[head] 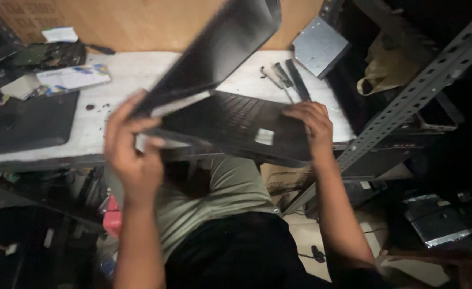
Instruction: The person reassembles a laptop by connecting internal cables, placing the bottom cover, and securing it with screws. They then open the laptop to check the keyboard and screen.
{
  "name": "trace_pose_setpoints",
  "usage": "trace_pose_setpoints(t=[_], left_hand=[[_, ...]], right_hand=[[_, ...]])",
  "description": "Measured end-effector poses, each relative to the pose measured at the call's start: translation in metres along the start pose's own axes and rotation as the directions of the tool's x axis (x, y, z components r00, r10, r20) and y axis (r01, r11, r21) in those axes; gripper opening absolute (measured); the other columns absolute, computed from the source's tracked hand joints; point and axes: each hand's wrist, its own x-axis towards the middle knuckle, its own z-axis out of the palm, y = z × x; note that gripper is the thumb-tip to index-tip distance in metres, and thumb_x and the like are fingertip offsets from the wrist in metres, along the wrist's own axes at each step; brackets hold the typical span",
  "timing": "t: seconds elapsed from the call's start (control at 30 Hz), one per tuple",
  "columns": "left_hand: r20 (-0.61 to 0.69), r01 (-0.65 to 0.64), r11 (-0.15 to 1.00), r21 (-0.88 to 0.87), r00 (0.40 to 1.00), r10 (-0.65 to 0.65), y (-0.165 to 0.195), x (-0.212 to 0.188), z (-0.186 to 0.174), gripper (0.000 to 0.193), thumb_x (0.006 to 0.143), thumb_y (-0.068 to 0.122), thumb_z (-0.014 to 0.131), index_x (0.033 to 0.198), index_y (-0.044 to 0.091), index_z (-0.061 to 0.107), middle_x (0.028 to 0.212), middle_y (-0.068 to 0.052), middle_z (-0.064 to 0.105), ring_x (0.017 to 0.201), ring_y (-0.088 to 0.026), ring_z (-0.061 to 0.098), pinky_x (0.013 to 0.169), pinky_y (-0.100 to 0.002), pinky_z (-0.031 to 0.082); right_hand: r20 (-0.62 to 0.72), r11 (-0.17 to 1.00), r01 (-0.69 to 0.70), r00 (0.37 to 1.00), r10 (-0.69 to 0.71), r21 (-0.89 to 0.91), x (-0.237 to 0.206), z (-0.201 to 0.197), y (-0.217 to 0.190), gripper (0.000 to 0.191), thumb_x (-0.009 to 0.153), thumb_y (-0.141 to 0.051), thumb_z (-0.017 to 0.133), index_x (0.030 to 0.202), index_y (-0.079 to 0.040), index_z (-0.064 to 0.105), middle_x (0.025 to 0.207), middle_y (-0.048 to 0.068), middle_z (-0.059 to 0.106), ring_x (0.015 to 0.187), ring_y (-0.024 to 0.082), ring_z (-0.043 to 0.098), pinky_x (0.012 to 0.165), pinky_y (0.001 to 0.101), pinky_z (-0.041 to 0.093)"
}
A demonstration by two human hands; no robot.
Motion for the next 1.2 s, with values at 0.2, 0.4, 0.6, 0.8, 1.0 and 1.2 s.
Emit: trace_pose_setpoints(t=[0.2,0.4,0.6,0.8,1.0,1.2], left_hand=[[-0.124,0.046,0.984,-0.173,0.99,-0.068,-0.057,0.01,-0.017,0.057,0.111,0.055,0.061,0.11,-0.002,0.066,0.145,-0.019,0.06,0.137,-0.031,0.057,0.121,-0.044,0.043],[-0.142,0.204,0.801,-0.563,0.93,-0.338,-0.079,0.003,-0.009,0.052,0.103,0.054,0.065,0.119,0.005,0.057,0.156,-0.016,0.048,0.121,-0.019,0.06,0.09,-0.03,0.053],[-0.004,0.377,0.612,-0.695,0.849,-0.528,-0.1,0.008,0.032,0.072,0.105,0.051,0.057,0.16,0.006,0.042,0.154,-0.013,0.046,0.088,-0.004,0.049,0.08,-0.021,0.047],[0.173,0.591,0.709,-0.384,0.801,-0.574,-0.064,0.005,0.066,0.103,0.098,0.045,0.067,0.174,0.007,0.007,0.133,-0.03,0.053,0.093,-0.026,0.045,0.088,-0.042,0.047],[-0.268,-0.127,0.981,0.147,0.95,0.163,-0.013,0.006,0.057,0.084,0.113,0.056,0.059,0.167,0.03,-0.001,0.172,-0.011,0.008,0.155,-0.038,0.024,0.127,-0.05,0.031],[0.14,-0.234,0.944,0.234,0.969,0.205,0.019,0.009,0.081,0.052,0.101,0.055,0.052,0.143,0.025,0.059,0.134,0.003,0.059,0.132,-0.024,0.053,0.125,-0.065,0.022]], right_hand=[[-0.001,0.988,0.127,0.992,-0.128,-0.084,0.019,0.022,0.001,0.026,0.082,-0.021,0.073,0.104,-0.007,0.073,0.107,0.008,0.076,0.104,0.027,0.069,0.098,0.0405,0.048],[-0.25,0.967,0.209,0.938,-0.24,-0.144,0.039,0.031,-0.012,0.04,0.104,-0.045,0.075,0.106,-0.005,0.07,0.102,0.009,0.069,0.104,0.03,0.063,0.101,0.0441,0.043],[-0.201,0.757,0.333,0.833,-0.516,-0.562,0.073,-0.027,-0.047,0.05,0.103,-0.052,0.075,0.119,-0.005,0.077,0.098,0.007,0.067,0.094,0.025,0.057,0.097,0.0433,0.036],[-0.072,0.655,0.35,0.847,-0.526,-0.669,0.083,-0.058,-0.079,0.037,0.099,-0.046,0.074,0.117,-0.013,0.081,0.09,0.002,0.069,0.086,0.021,0.055,0.095,0.0413,0.032],[0.034,0.515,0.427,0.793,-0.608,-0.743,0.08,-0.041,-0.084,0.008,0.109,-0.027,0.073,0.113,-0.022,0.077,0.1,-0.003,0.071,0.094,0.017,0.057,0.1,0.0391,0.029],[0.112,0.565,0.457,0.835,-0.539,-0.687,0.068,-0.033,-0.109,0.022,0.106,-0.021,0.066,0.122,-0.023,0.081,0.108,-0.005,0.074,0.095,0.015,0.058,0.098,0.0387,0.029]])
